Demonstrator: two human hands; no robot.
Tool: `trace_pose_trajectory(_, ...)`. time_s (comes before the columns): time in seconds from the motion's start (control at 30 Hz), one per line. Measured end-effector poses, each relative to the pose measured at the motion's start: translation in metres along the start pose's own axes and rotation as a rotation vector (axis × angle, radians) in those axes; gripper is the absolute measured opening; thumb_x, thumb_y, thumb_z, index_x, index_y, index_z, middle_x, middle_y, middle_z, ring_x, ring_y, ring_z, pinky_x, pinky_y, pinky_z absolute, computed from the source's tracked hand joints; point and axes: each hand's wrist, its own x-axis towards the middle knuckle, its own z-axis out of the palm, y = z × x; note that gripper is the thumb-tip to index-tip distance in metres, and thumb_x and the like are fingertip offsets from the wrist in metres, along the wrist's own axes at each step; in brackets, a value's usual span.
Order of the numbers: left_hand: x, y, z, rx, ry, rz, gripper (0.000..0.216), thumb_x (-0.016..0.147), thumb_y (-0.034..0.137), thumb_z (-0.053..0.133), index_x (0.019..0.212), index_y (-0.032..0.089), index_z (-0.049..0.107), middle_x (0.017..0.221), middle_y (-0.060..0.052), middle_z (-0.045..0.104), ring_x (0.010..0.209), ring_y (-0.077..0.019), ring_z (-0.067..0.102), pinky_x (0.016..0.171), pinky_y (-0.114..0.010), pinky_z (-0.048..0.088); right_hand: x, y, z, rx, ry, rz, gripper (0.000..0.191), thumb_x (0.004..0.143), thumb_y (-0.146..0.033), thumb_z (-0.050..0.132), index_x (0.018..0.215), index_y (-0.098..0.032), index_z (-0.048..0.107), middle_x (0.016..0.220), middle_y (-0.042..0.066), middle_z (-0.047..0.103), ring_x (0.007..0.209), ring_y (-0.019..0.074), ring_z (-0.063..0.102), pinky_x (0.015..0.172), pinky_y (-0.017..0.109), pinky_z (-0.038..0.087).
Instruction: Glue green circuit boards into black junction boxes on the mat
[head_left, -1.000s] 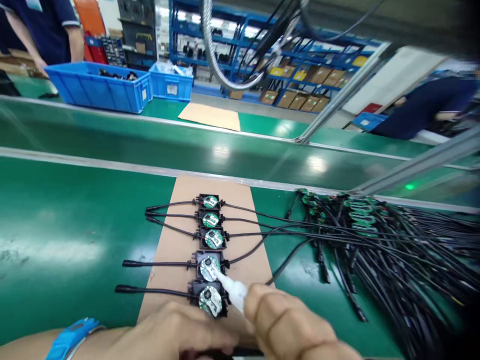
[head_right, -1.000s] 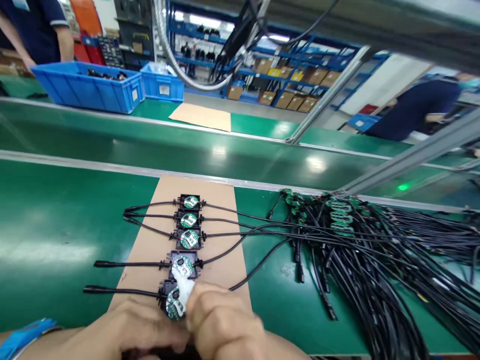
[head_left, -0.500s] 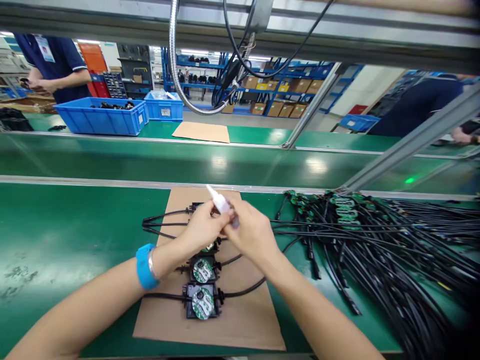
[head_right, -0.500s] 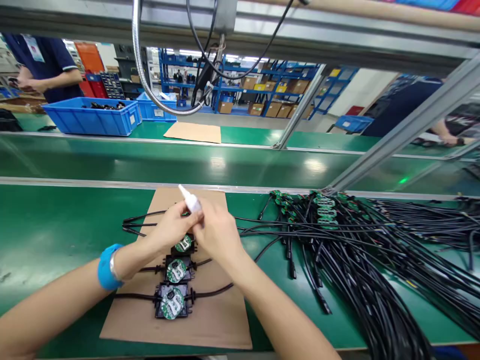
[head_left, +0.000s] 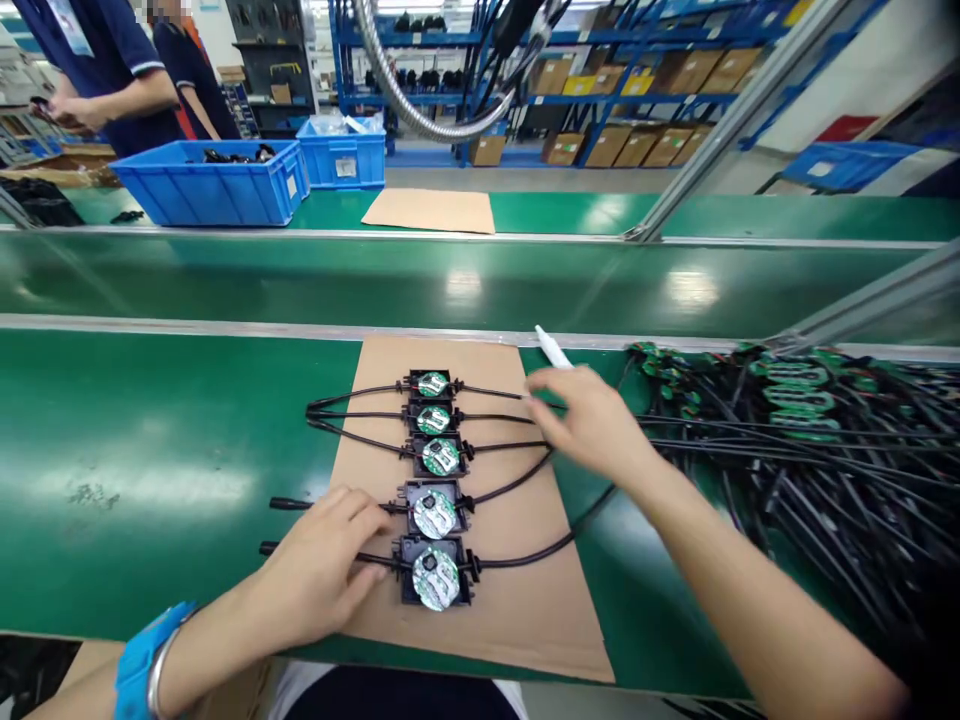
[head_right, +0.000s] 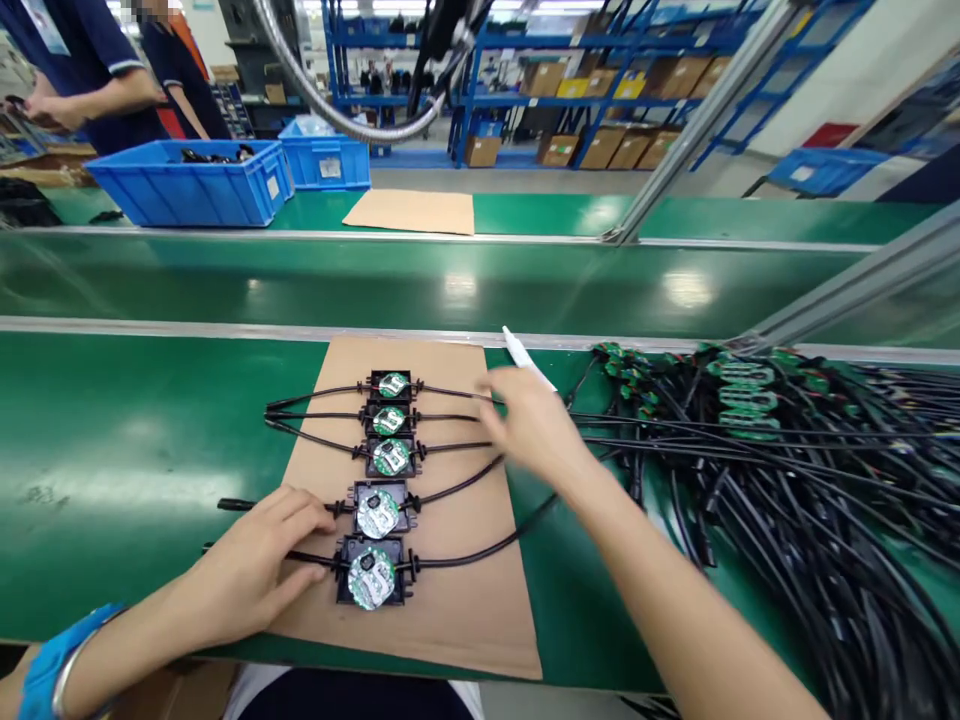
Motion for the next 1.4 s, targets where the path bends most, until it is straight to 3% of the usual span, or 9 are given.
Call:
trace_pose_trajectory(0.07, -0.003, -0.003, 0.009, 0.043, -0.014, -0.010, 0.022, 0.079, 0.010, 0.058, 0.100, 0.018, 0.054, 0.101, -0.007, 0.058, 0.094, -0.0244, 0.053, 0.082, -0.040, 0.047, -0.034, -0.028, 0.011, 0.099, -0.179, -0.145, 0.013, 0.085, -0.023, 0.055, 0.078, -0.017, 0.063, 0.083, 0.005, 0.066, 0.082, 0.0173, 0.060, 0.075, 0.032, 0.049)
trace_pose_trajectory(0.13, -0.004, -0.006, 0.015, 0.076, -0.014, 0.018, 0.012, 0.083, 0.011, 0.054, 0.093, 0.018, 0.053, 0.095, -0.006, 0.058, 0.089, -0.0238, 0.053, 0.078, -0.039, 0.047, -0.069, -0.048, 0.025, 0.169, -0.359, -0.179, 0.012, 0.082, -0.012, 0.054, 0.091, -0.018, 0.060, 0.092, 0.007, 0.065, 0.089, 0.0195, 0.059, 0.076, 0.035, 0.051)
trace_pose_trajectory(0.3, -0.014, 0.002, 0.016, -0.029, 0.057, 0.083, 0.012, 0.093, 0.014, 0.040, 0.091, 0.020, 0.051, 0.082, -0.002, 0.059, 0.074, -0.0182, 0.055, 0.066, -0.029, 0.045, -0.117, -0.059, 0.041, 0.208, -0.118, -0.273, 0.019, 0.087, -0.004, 0.044, 0.096, -0.018, 0.054, 0.082, 0.006, 0.064, 0.074, 0.0161, 0.059, 0.064, 0.029, 0.050)
trace_pose_trajectory(0.4, -0.022, 0.012, 0.014, -0.125, 0.044, 0.064, 0.015, 0.095, 0.015, 0.038, 0.099, 0.021, 0.052, 0.081, -0.001, 0.060, 0.071, -0.0154, 0.057, 0.062, -0.025, 0.044, -0.119, -0.063, 0.025, 0.121, -0.122, -0.374, 0.033, 0.085, -0.001, 0.042, 0.111, -0.016, 0.057, 0.087, 0.008, 0.068, 0.075, 0.0167, 0.064, 0.062, 0.027, 0.051)
trace_pose_trajectory(0.57, -0.021, 0.017, 0.021, -0.086, 0.046, 0.021, 0.017, 0.096, 0.016, 0.038, 0.101, 0.020, 0.054, 0.083, -0.002, 0.062, 0.073, -0.0160, 0.059, 0.062, -0.025, 0.046, -0.111, -0.078, 0.013, 0.066, -0.287, -0.403, 0.033, 0.085, -0.002, 0.039, 0.108, -0.014, 0.060, 0.077, 0.007, 0.065, 0.068, 0.0178, 0.062, 0.056, 0.028, 0.051)
trace_pose_trajectory(0.77, -0.010, 0.014, 0.028, -0.046, 0.048, -0.005, 0.018, 0.096, 0.018, 0.038, 0.098, 0.018, 0.056, 0.081, -0.003, 0.061, 0.071, -0.0164, 0.060, 0.064, -0.026, 0.049, -0.097, -0.085, 0.026, 0.034, -0.473, -0.267, 0.022, 0.083, -0.006, 0.039, 0.080, -0.018, 0.057, 0.072, 0.005, 0.058, 0.064, 0.0173, 0.057, 0.054, 0.028, 0.047)
trace_pose_trajectory(0.9, -0.005, 0.012, 0.024, -0.061, 0.031, -0.017, 0.019, 0.095, 0.016, 0.038, 0.098, 0.018, 0.057, 0.083, -0.003, 0.063, 0.073, -0.0171, 0.061, 0.065, -0.027, 0.049, -0.089, -0.092, 0.030, -0.024, -0.575, -0.221, 0.015, 0.084, -0.016, 0.046, 0.091, -0.019, 0.058, 0.073, 0.002, 0.058, 0.058, 0.0169, 0.057, 0.049, 0.029, 0.042)
trace_pose_trajectory(1.03, -0.003, 0.011, 0.020, -0.089, 0.003, -0.025, 0.019, 0.093, 0.015, 0.041, 0.101, 0.020, 0.058, 0.086, -0.003, 0.065, 0.075, -0.0173, 0.063, 0.066, -0.028, 0.050, -0.091, -0.096, 0.042, -0.207, -0.512, -0.317, 0.041, 0.078, -0.013, 0.051, 0.118, -0.013, 0.057, 0.073, 0.003, 0.061, 0.054, 0.0180, 0.058, 0.044, 0.031, 0.037)
trace_pose_trajectory(1.4, 0.001, 0.023, 0.028, 0.016, -0.079, -0.020, 0.020, 0.092, 0.012, 0.033, 0.086, 0.018, 0.052, 0.075, -0.003, 0.060, 0.064, -0.0190, 0.058, 0.058, -0.031, 0.047, -0.105, -0.103, 0.064, -0.313, -0.393, -0.417, 0.046, 0.064, -0.008, 0.053, 0.108, -0.002, 0.060, 0.068, 0.004, 0.058, 0.050, 0.0166, 0.053, 0.038, 0.033, 0.029)
